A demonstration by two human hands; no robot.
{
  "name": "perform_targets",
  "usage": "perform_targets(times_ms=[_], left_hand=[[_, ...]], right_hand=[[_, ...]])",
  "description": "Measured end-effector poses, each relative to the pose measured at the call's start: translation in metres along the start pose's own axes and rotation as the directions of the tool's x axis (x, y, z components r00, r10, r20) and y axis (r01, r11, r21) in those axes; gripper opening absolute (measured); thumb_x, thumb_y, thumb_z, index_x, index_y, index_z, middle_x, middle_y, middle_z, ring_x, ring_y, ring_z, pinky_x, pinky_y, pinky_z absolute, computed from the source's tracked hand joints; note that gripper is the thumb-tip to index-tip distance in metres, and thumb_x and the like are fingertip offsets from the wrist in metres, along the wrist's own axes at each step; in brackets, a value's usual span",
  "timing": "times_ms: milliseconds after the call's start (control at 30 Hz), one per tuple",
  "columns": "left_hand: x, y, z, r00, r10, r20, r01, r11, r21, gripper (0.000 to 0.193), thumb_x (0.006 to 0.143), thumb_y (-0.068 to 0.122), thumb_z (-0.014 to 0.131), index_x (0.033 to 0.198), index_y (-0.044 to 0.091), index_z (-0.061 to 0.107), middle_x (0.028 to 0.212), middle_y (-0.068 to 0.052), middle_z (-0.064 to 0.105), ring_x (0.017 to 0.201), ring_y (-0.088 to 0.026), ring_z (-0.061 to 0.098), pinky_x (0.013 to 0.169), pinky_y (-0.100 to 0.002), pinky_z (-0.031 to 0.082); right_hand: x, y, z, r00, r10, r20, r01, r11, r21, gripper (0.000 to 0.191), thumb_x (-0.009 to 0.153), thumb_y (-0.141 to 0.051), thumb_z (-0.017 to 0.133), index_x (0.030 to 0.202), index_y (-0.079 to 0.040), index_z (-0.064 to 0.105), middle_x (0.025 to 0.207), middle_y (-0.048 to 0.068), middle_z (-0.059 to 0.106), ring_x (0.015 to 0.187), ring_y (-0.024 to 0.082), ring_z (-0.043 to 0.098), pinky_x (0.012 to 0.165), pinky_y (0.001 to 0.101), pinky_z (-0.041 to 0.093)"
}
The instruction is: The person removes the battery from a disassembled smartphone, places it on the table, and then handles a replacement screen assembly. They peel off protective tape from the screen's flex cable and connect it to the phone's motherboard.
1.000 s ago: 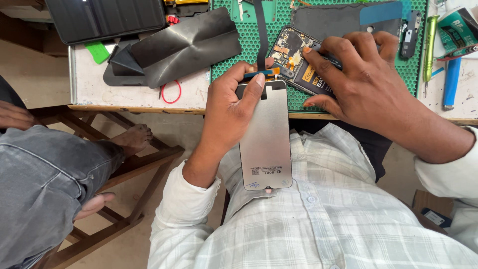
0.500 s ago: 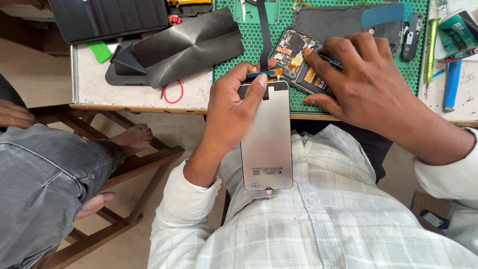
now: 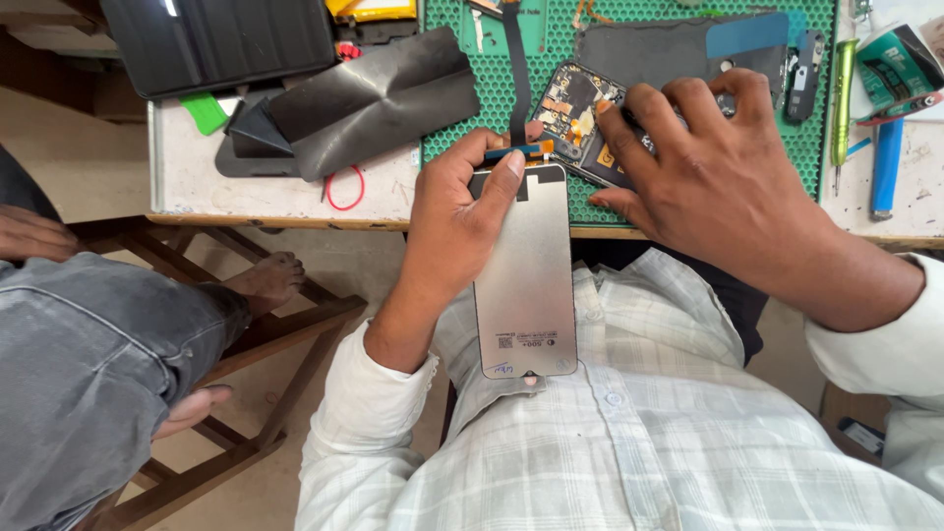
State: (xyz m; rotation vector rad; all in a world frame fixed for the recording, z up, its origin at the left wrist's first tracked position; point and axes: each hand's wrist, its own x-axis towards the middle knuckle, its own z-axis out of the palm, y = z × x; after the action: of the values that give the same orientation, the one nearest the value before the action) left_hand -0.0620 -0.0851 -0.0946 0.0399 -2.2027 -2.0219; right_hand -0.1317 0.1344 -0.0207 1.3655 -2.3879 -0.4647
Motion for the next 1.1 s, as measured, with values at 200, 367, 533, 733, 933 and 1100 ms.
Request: perform_targets(times_ms=[200, 367, 533, 733, 933, 1100], left_hand=[[0.000, 0.002, -0.001, 1.000, -0.013, 0.027, 0.015, 0.997, -0.075, 0.020, 0.104, 0.018, 0.059, 0.108, 0.001, 0.068, 0.093, 0.002, 0.073, 0.080, -0.001, 0.056, 0.071, -0.022, 0.050], [0.003, 0.006, 0.000, 0.998, -0.046, 0.037, 0.051, 0.987, -0.151, 0.020, 0.106, 0.018, 0.060, 0.110, 0.000, 0.068, 0.093, 0.001, 0.071, 0.081, -0.001, 0.058, 0.072, -0.022, 0.051], [0.000, 0.008, 0.002, 0.999, -0.035, 0.022, 0.039, 0.983, -0.178, 0.020, 0.105, 0.019, 0.058, 0.107, 0.001, 0.067, 0.099, 0.005, 0.070, 0.079, 0.000, 0.055, 0.069, -0.021, 0.048], [-0.013, 0.017, 0.014, 0.999, -0.040, 0.012, 0.040, 0.998, -0.056, 0.018, 0.107, 0.020, 0.063, 0.103, 0.002, 0.065, 0.081, 0.004, 0.060, 0.073, -0.002, 0.049, 0.063, -0.022, 0.043], [-0.022, 0.029, 0.039, 0.995, 0.033, 0.091, -0.020, 0.990, -0.136, 0.018, 0.107, 0.018, 0.064, 0.113, 0.001, 0.066, 0.093, 0.002, 0.067, 0.085, -0.003, 0.057, 0.074, -0.022, 0.051], [-0.023, 0.034, 0.045, 0.987, 0.072, 0.145, -0.041, 0.978, -0.206, 0.020, 0.106, 0.016, 0.066, 0.120, 0.001, 0.065, 0.107, -0.001, 0.068, 0.095, -0.004, 0.062, 0.083, -0.023, 0.054]], right_hand=[[-0.002, -0.006, 0.008, 0.999, 0.037, -0.017, -0.035, 0.995, 0.097, 0.063, 0.094, -0.054, 0.064, 0.132, -0.004, 0.066, 0.123, 0.010, 0.060, 0.113, 0.026, 0.055, 0.100, 0.0448, 0.039], [-0.005, 0.003, 0.014, 0.986, 0.144, -0.080, -0.109, 0.935, 0.339, 0.068, 0.091, -0.049, 0.071, 0.135, 0.001, 0.063, 0.125, 0.016, 0.060, 0.112, 0.032, 0.057, 0.100, 0.0501, 0.038], [-0.028, 0.028, 0.013, 0.954, 0.276, -0.122, -0.198, 0.879, 0.434, 0.051, 0.099, -0.027, 0.083, 0.140, -0.002, 0.065, 0.134, 0.015, 0.066, 0.115, 0.031, 0.061, 0.104, 0.0448, 0.038], [-0.048, 0.027, 0.010, 0.952, 0.277, -0.133, -0.155, 0.806, 0.571, 0.031, 0.092, -0.020, 0.082, 0.115, -0.003, 0.070, 0.115, 0.013, 0.074, 0.107, 0.028, 0.067, 0.099, 0.0442, 0.044], [-0.052, 0.013, 0.007, 0.948, 0.306, -0.087, -0.065, 0.455, 0.888, 0.035, 0.092, -0.021, 0.073, 0.119, 0.000, 0.067, 0.107, 0.010, 0.072, 0.103, 0.024, 0.071, 0.092, 0.0400, 0.052], [-0.054, 0.004, 0.019, 0.941, 0.340, -0.009, -0.028, 0.102, 0.994, 0.032, 0.098, -0.018, 0.072, 0.121, 0.004, 0.065, 0.109, 0.011, 0.072, 0.096, 0.017, 0.070, 0.084, 0.0279, 0.055]])
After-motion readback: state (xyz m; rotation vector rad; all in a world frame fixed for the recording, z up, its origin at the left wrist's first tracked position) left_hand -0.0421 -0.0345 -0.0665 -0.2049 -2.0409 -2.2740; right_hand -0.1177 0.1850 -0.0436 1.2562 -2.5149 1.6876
